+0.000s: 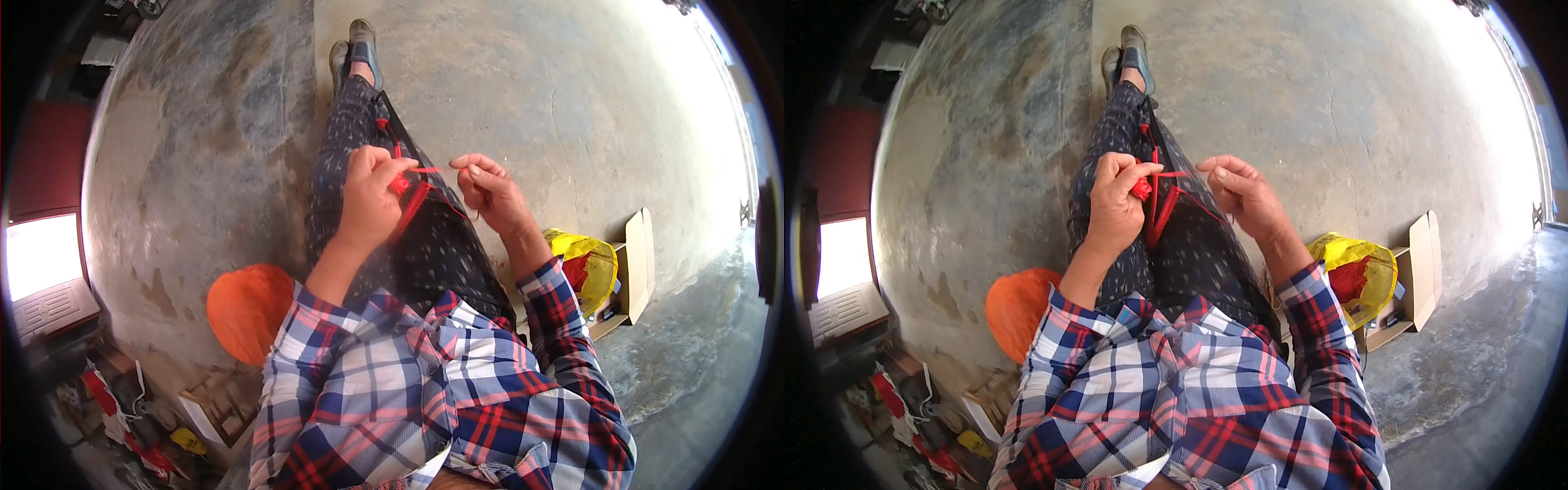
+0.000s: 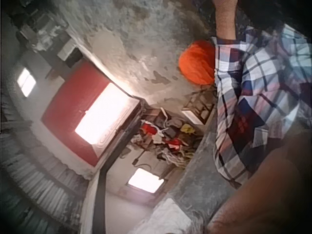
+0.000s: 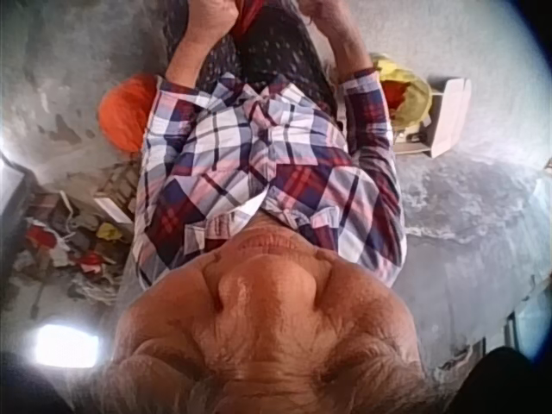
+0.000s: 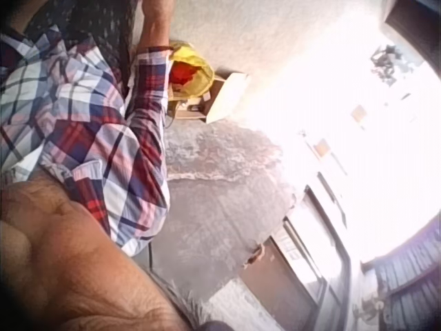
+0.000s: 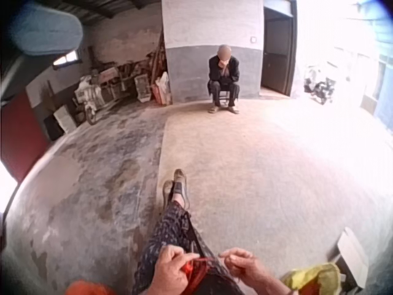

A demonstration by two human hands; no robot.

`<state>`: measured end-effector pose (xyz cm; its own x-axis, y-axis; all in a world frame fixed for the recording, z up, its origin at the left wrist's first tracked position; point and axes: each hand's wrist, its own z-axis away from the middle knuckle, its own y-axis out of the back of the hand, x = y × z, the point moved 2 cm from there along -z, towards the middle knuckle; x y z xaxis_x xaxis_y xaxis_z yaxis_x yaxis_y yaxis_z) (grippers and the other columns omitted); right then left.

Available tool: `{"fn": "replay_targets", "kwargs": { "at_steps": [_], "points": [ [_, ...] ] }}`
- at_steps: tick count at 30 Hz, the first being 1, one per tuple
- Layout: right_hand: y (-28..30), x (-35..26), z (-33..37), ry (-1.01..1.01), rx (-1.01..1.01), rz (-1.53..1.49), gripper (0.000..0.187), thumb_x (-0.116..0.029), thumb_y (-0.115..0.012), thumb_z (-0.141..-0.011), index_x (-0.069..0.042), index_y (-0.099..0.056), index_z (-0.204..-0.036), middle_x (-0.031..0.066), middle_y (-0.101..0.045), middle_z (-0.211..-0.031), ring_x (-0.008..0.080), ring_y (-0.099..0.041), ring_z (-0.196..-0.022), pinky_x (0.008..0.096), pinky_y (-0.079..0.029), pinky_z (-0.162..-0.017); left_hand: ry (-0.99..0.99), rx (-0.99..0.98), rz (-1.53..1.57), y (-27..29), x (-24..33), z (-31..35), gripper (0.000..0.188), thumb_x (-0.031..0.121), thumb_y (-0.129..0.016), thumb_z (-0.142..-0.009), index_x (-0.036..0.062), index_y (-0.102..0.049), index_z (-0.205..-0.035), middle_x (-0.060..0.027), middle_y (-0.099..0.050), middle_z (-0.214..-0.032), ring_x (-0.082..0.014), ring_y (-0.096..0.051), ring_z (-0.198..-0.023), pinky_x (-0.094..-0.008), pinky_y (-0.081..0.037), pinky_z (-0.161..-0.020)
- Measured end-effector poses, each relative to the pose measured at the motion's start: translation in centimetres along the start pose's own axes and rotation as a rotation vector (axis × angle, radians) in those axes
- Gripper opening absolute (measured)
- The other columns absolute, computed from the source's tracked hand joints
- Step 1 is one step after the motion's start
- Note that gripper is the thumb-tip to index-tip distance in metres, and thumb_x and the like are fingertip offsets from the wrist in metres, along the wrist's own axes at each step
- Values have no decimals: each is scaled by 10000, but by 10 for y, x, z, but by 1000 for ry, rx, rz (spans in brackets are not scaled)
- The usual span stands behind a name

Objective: Winding red thread or yarn around a circular frame.

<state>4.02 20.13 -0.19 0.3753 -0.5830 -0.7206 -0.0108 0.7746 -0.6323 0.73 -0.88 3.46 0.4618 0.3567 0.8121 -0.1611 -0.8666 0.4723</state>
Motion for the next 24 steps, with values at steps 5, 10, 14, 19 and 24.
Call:
{"fn": "replay_targets", "kwargs": {
  "at_steps": [5, 10, 14, 19, 24],
  "points": [
    [5, 11, -36, 268, 78, 1091, 263, -179, -703, -793, -5, -684, -988, 72, -617, -937, 157, -574, -770, 288, -484, -710, -93, -168, -625, -26, -35, -4, 577, -103, -538, -672, -14, -555, -1241, -116, -508, -912, -309, -476, -925, -372, -432, -842],
    [-8, 29, -44, 491, 71, 1380, 332, -105, -686, -697, -30, -669, -1021, 156, -604, -1097, 331, -558, -1039, 386, -476, -882, 94, -274, -440, -43, -31, -9, 806, -89, -569, -695, -14, -283, -1445, -170, -542, -1049, -349, -485, -1012, -385, -419, -929],
    [-9, 22, -32, 540, 53, 1381, 291, -118, -666, -708, -12, -661, -979, 163, -599, -1127, 339, -549, -1060, 388, -468, -893, 258, -233, -227, -36, -27, -7, 721, -71, -596, -704, 24, -397, -1390, -171, -545, -1048, -358, -500, -1020, -386, -435, -919],
    [29, -13, -4, 500, 232, 596, 170, -134, -624, -706, -37, -630, -846, 142, -618, -1145, 296, -543, -1100, 413, -391, -972, 322, -79, 55, -22, -21, 10, 356, -1, -657, -769, -4, -573, -1115, -150, -572, -1061, -237, -598, -926, -325, -484, -848],
    [26, -57, 60, 465, -115, -277, 194, -200, -615, -729, -104, -479, -830, 55, -528, -845, 178, -478, -725, 328, -398, -709, 639, -148, 691, -50, -40, 36, 171, 30, -644, -884, -32, -607, -1039, -50, -659, -929, -97, -621, -794, -229, -509, -723]
  ]
}}
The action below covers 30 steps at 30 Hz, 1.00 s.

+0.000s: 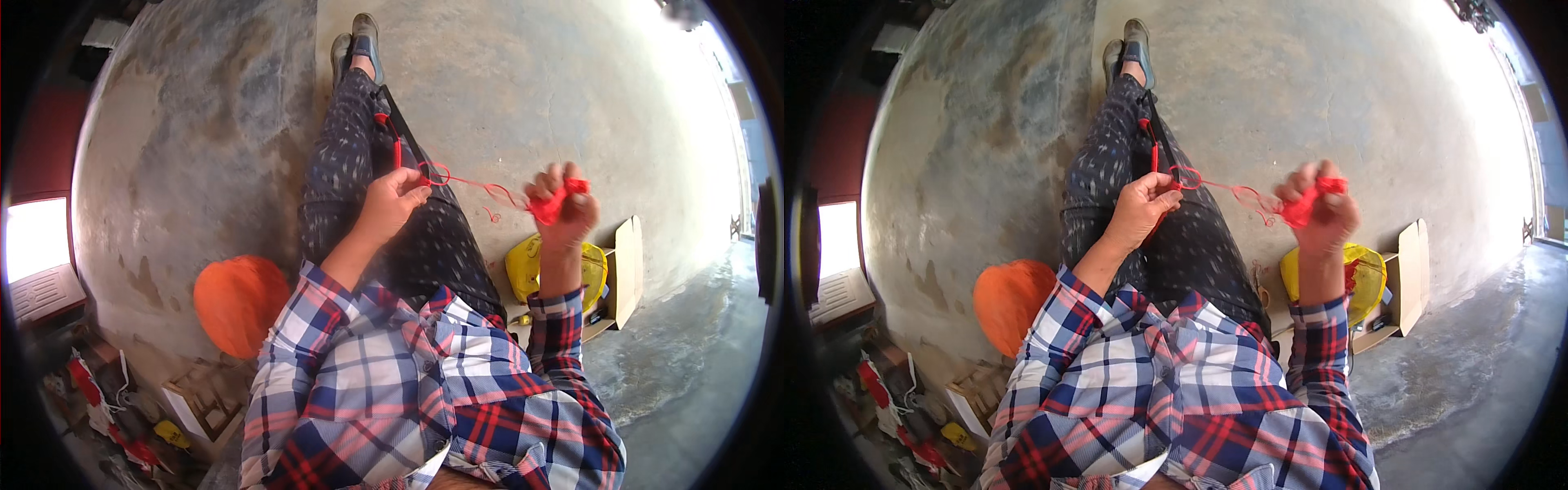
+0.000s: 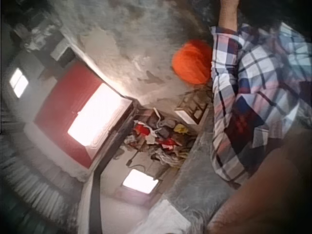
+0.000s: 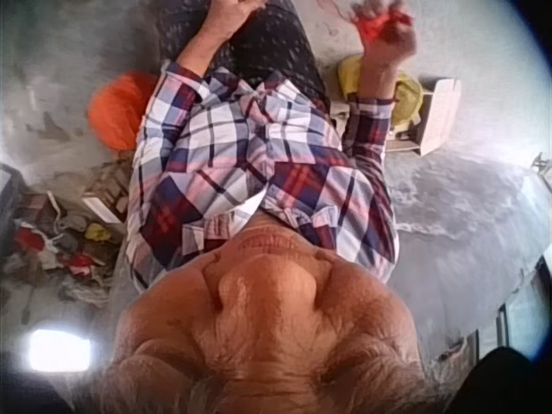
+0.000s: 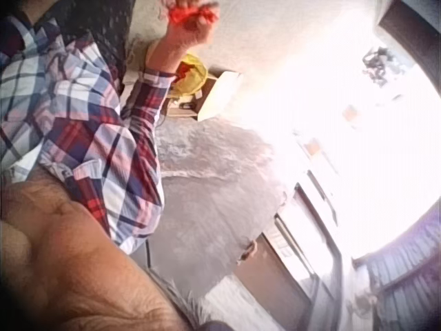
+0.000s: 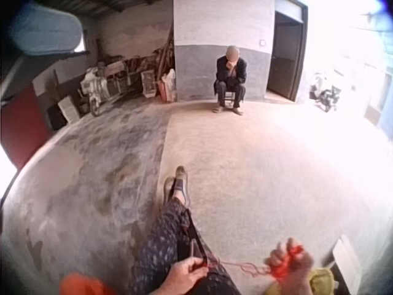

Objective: Winding red thread or yarn around a circular frame.

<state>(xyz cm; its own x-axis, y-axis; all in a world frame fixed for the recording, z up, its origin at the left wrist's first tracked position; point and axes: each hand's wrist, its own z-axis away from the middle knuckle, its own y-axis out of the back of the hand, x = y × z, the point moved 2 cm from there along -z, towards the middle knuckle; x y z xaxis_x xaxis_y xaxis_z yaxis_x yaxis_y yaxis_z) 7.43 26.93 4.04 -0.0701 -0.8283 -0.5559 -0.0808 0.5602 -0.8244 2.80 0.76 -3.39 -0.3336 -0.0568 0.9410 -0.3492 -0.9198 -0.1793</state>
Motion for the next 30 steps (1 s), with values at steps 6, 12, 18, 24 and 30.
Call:
{"fn": "replay_targets", "kwargs": {
  "at_steps": [6, 12, 18, 24, 30],
  "points": [
    [6, -22, 24, -28, 419, 406, 260, -160, -576, -846, -80, -528, -1089, -34, -404, -703, 45, -327, -526, 184, -265, -438, -55, 0, -250, -7, -13, 23, 155, 39, -675, -864, -18, -628, -1000, -27, -664, -865, -77, -610, -775, -221, -501, -713],
    [2, 102, 27, -376, 249, 1036, 172, -135, -583, -920, -45, -550, -1063, 7, -574, -764, 54, -531, -605, 225, -429, -518, -80, 35, -290, -12, -17, 20, 143, 38, -690, -851, -16, -636, -972, -19, -663, -850, -68, -599, -755, -220, -491, -682],
    [-39, 90, 34, -426, 183, 794, 105, -97, -579, -907, -43, -544, -989, -45, -528, -756, 29, -472, -614, 208, -377, -538, -42, 31, -266, -14, -13, 19, 188, 100, -729, -825, -9, -639, -949, -27, -662, -826, -67, -587, -726, -221, -486, -674],
    [-62, 93, 45, -443, 45, 676, 38, -49, -524, -902, -80, -509, -917, -78, -444, -800, 12, -393, -720, 182, -328, -618, -136, 169, -344, -18, -10, 18, 306, 170, -745, -805, -16, -615, -1010, -51, -663, -850, -102, -590, -743, -262, -488, -665],
    [-81, 55, 22, -493, -104, 436, 190, 6, -539, -743, -49, -510, -923, -6, -477, -796, 95, -443, -717, 246, -367, -633, -444, 262, -419, -26, 38, 30, 266, 171, -638, -901, -15, -569, -1077, 4, -578, -767, -91, -517, -692, -241, -465, -711]
  ]
}}
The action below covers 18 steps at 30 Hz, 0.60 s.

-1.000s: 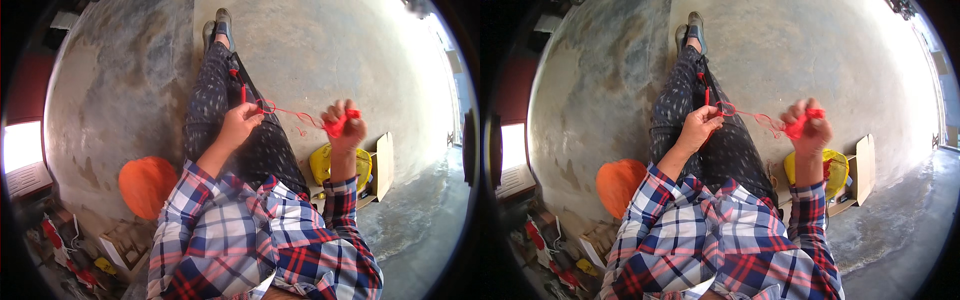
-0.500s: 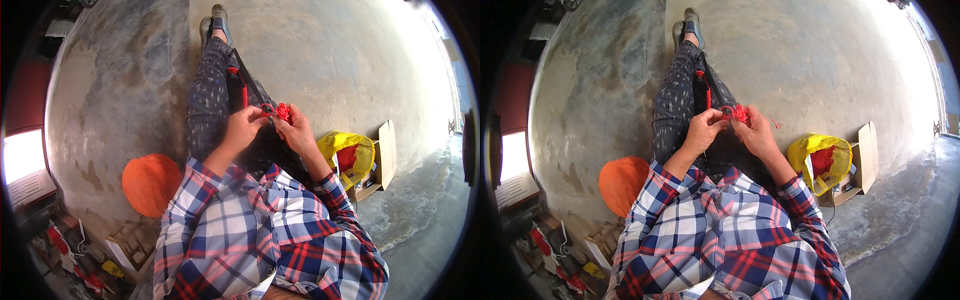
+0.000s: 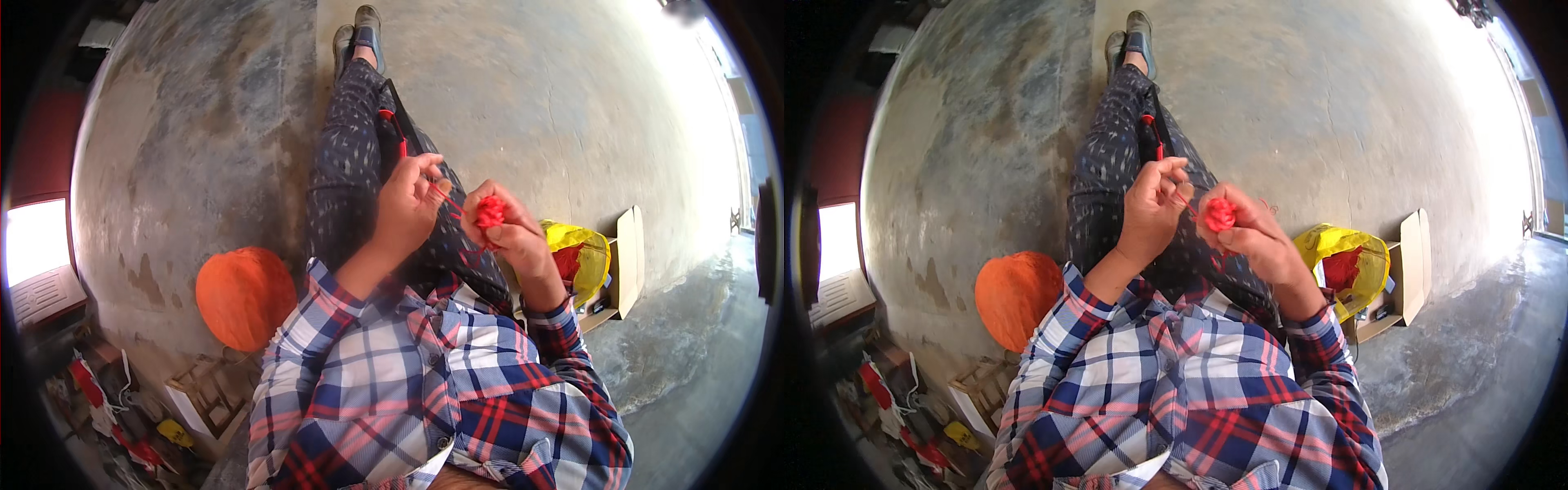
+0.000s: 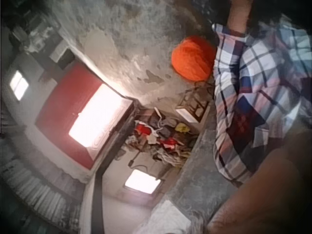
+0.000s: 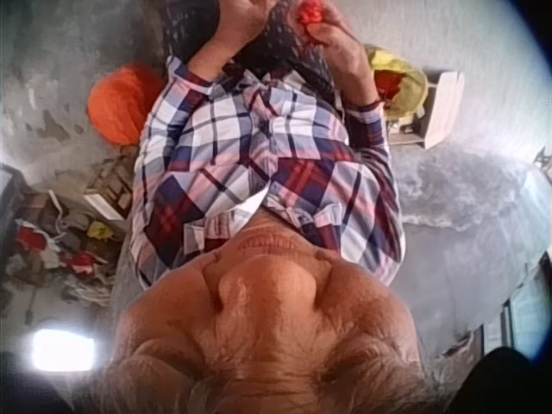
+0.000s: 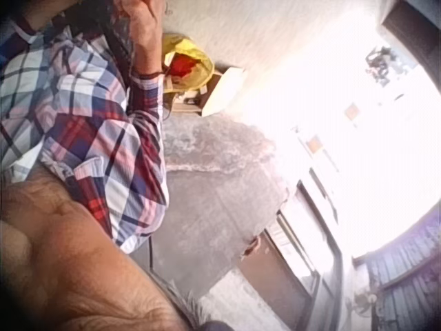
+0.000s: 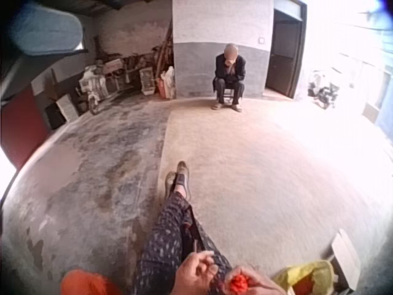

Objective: Winding red thread or yarn around a circular frame.

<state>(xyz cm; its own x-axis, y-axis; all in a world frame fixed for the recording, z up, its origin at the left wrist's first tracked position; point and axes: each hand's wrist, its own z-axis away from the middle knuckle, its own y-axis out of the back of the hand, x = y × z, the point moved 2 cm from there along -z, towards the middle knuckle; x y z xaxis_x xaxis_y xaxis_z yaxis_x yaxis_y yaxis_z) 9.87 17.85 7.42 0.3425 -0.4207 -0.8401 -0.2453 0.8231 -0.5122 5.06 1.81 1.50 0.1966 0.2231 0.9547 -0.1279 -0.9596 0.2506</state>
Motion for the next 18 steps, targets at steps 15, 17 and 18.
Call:
{"fn": "replay_targets", "kwargs": {
  "at_steps": [15, 17, 18],
  "points": [
    [39, 57, -65, 253, 334, 918, 296, -62, -698, -750, -8, -652, -1037, 167, -608, -1108, 299, -639, -948, 348, -516, -800, 316, 80, -115, 23, -33, -26, 132, 89, -565, -915, -14, -604, -843, -45, -642, -735, -96, -596, -688, -269, -479, -628],
    [38, 47, -59, 386, 353, 887, 307, -77, -706, -765, -9, -650, -1059, 158, -600, -1127, 295, -632, -964, 343, -514, -818, 147, 45, -168, 20, -8, -26, 117, 84, -570, -917, -14, -599, -859, -47, -644, -742, -101, -601, -692, -275, -486, -641],
    [33, 44, -59, 463, 288, 975, 286, -82, -699, -789, -5, -652, -1060, 142, -593, -1146, 285, -619, -987, 355, -510, -839, -10, 56, -145, 17, -2, -28, 114, 93, -563, -927, 2, -590, -866, -29, -608, -717, -87, -549, -596, -249, -448, -531]
  ]
}}
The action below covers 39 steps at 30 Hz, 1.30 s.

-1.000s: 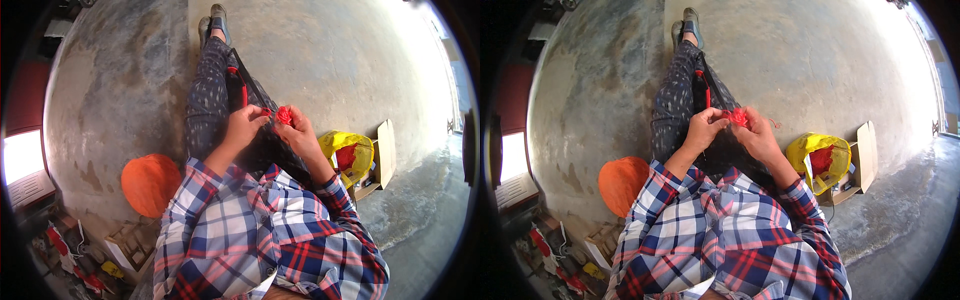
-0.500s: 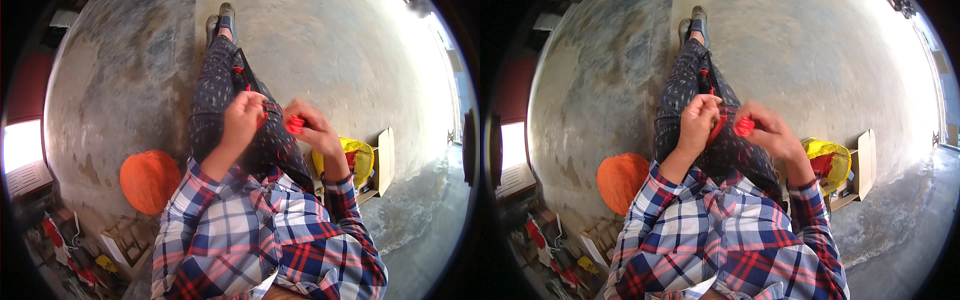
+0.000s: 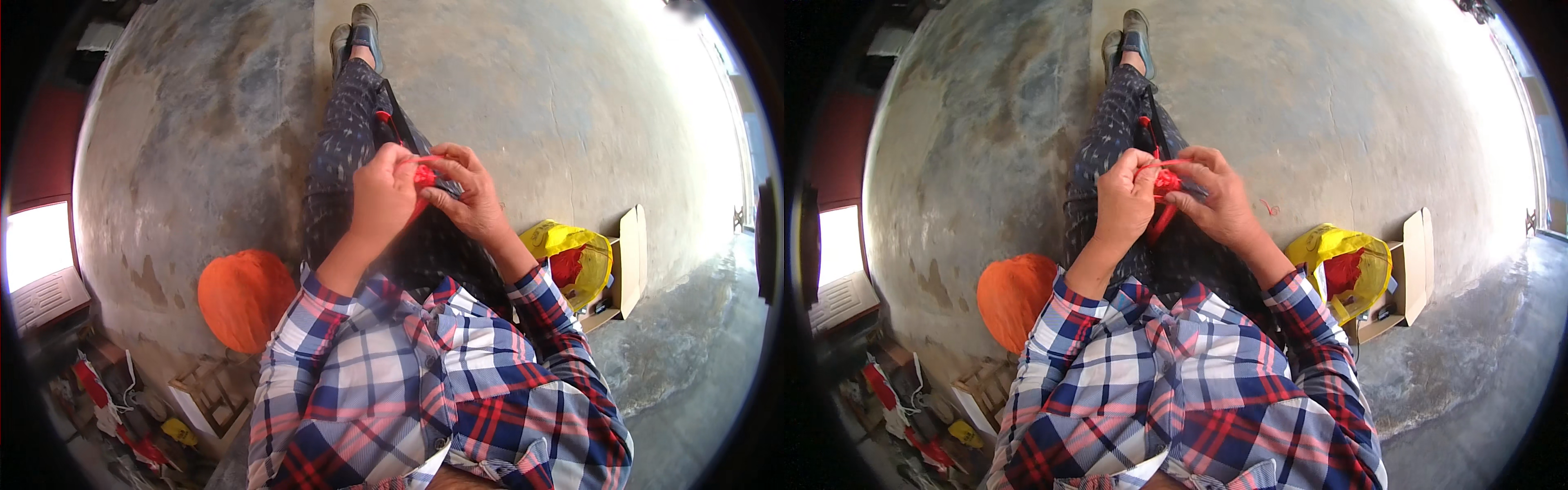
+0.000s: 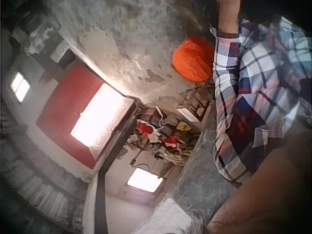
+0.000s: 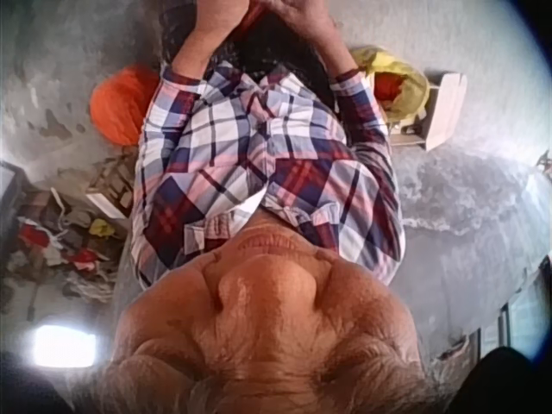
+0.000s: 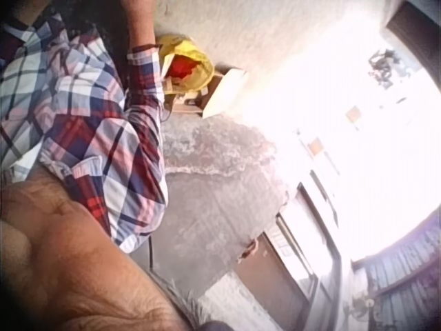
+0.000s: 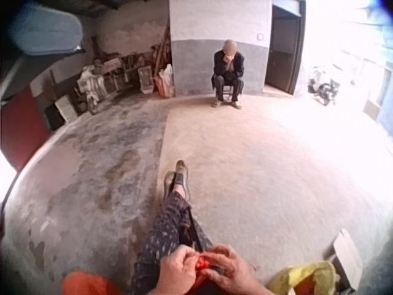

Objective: Winding red thread or yarn around a circular frame.

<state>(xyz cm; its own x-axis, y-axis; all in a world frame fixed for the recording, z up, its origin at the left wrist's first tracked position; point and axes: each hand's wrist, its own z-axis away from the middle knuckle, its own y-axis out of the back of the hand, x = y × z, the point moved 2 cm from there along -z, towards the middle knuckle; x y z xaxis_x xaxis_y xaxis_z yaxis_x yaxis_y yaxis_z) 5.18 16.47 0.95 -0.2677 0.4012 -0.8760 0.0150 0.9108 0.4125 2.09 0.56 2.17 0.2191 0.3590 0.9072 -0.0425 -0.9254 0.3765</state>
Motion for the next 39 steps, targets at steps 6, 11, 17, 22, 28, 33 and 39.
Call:
{"fn": "replay_targets", "kwargs": {
  "at_steps": [6, 11, 17, 22, 28, 33, 39],
  "points": [
    [38, 20, -12, -301, 227, -846, 233, -202, -589, -931, -26, -593, -1084, 74, -607, -1051, 240, -582, -1039, 395, -468, -937, 709, -241, 769, -5, -10, -3, 142, 177, -555, -945, 59, -553, -866, 32, -458, -653, -17, -341, -457, -183, -226, -375],
    [119, 40, 10, -291, 303, -1598, 205, -257, -443, -1009, -66, -518, -1005, -40, -404, -667, 70, -396, -570, 260, -394, -644, 925, -393, 754, -8, -31, 7, 220, 271, -564, -946, 105, -528, -806, -1, -485, -627, -43, -360, -410, -199, -217, -363],
    [120, 1, 95, -782, 191, -1004, 236, -286, -509, -972, -92, -563, -1095, -79, -313, -577, 38, -259, -421, 227, -197, -396, 998, -408, 872, -8, -45, 3, 310, 355, -545, -947, 127, -515, -739, -36, -563, -658, -66, -356, -387, -230, -236, -364],
    [97, 29, 116, -875, 140, -1172, 230, -304, -507, -970, -86, -559, -1021, -76, -327, -588, 42, -239, -423, 227, -197, -405, 1013, -359, 935, -7, -42, 6, 329, 325, -568, -941, 135, -491, -684, -9, -534, -631, -59, -344, -394, -246, -245, -370],
    [36, 9, 88, -1011, 89, -1536, 359, -408, -489, -961, -58, -568, -959, 45, -500, -617, 122, -410, -449, 241, -345, -442, 128, -520, 234, 1, 0, 30, 173, 115, -702, -838, 46, -661, -992, -16, -579, -891, -107, -548, -754, -240, -449, -686],
    [-1, -5, 64, -885, -459, -1359, 505, -505, -487, -938, -33, -557, -1102, 55, -547, -638, 93, -447, -476, 216, -313, -423, 511, -507, 752, 2, 24, 45, 260, 137, -643, -900, 55, -621, -1145, -53, -621, -1041, -166, -588, -950, -284, -474, -847],
    [27, 49, 23, -567, -132, -1155, 276, -257, -592, -925, -37, -630, -1088, -73, -465, -649, 54, -403, -557, 197, -301, -487, -165, -176, 217, 38, -7, -2, 223, 40, -635, -845, 55, -631, -1068, -62, -595, -903, -198, -590, -916, -316, -478, -831]
  ]
}}
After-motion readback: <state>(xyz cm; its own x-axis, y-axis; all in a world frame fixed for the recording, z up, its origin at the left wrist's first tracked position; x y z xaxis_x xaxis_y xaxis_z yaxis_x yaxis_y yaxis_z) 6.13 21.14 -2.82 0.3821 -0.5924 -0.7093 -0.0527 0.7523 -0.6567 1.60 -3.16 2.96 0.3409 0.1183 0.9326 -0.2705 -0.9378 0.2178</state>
